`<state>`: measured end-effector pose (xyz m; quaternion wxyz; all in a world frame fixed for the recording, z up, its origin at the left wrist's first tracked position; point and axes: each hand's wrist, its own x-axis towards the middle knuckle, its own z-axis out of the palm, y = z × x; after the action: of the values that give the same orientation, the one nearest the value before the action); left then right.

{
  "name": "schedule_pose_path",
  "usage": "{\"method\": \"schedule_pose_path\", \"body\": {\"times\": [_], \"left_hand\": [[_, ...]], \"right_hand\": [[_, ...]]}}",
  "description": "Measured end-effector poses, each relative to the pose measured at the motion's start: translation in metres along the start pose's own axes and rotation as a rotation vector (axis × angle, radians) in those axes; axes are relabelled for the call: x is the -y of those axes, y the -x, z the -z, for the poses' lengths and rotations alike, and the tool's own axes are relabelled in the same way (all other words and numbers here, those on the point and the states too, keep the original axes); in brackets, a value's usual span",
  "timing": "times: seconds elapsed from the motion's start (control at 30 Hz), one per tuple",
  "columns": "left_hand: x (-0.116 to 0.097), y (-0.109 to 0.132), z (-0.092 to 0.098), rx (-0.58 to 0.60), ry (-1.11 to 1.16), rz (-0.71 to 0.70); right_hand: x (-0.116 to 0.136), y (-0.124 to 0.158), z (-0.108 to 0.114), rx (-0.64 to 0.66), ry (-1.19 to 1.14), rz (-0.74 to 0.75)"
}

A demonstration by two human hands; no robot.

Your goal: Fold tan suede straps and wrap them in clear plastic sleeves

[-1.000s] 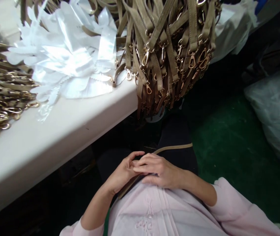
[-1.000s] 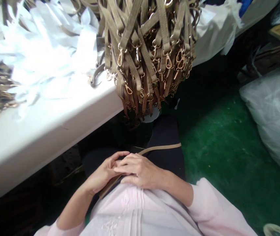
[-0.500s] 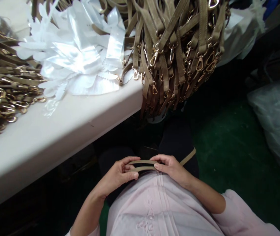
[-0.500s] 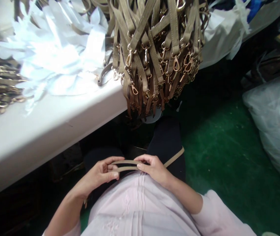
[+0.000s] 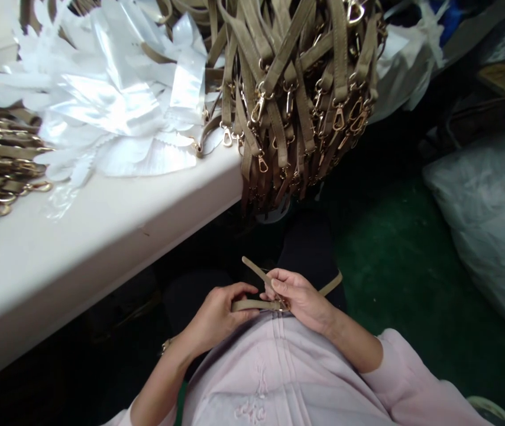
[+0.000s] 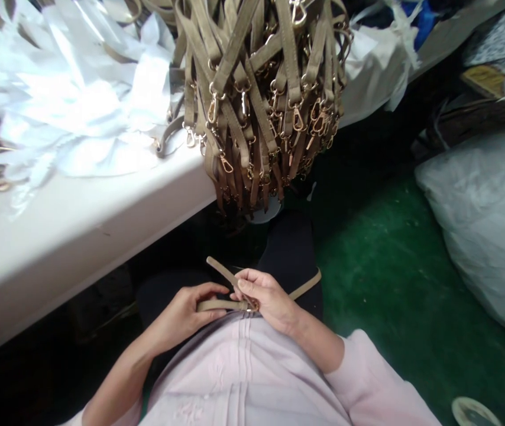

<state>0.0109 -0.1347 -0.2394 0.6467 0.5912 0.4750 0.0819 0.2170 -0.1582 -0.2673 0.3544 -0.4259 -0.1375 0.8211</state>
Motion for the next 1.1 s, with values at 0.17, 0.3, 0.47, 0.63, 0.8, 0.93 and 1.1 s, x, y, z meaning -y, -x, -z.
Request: {"method": "schedule_pose_path", "body": {"times": [0.17,0.3,0.47,0.63,0.8,0.93,1.1], "left_hand": [[-0.003,0.000,-0.023,-0.116,-0.152,-0.125],[0.016,0.010,-0.027,-0.255,-0.396,-0.148],[0.054,0.037,-0.013,-0.397,-0.601,-0.112],[0.075,0.061,-0.001,-0.745,-0.515,-0.148],[0.105,0.080,0.009,-1.206,-0.285,0.157],[0.112,0.087,0.005,-1.108,0.256,0.365],[0.084,0.077,-0.013,-1.151,0.470,0.252]], "right_hand": [[-0.004,0.000,0.002,-0.019,0.034,0.023],[-0.007,0.005,0.015,-0.092,0.321,0.014],[-0.010,0.007,0.039,-0.033,0.827,-0.004],[-0.003,0.009,0.044,0.015,0.903,-0.085],[-0.004,0.002,0.042,0.074,1.025,-0.008],[-0.011,-0.006,0.037,0.083,1.073,0.009],[-0.014,-0.014,0.029,0.070,1.105,0.043]]}}
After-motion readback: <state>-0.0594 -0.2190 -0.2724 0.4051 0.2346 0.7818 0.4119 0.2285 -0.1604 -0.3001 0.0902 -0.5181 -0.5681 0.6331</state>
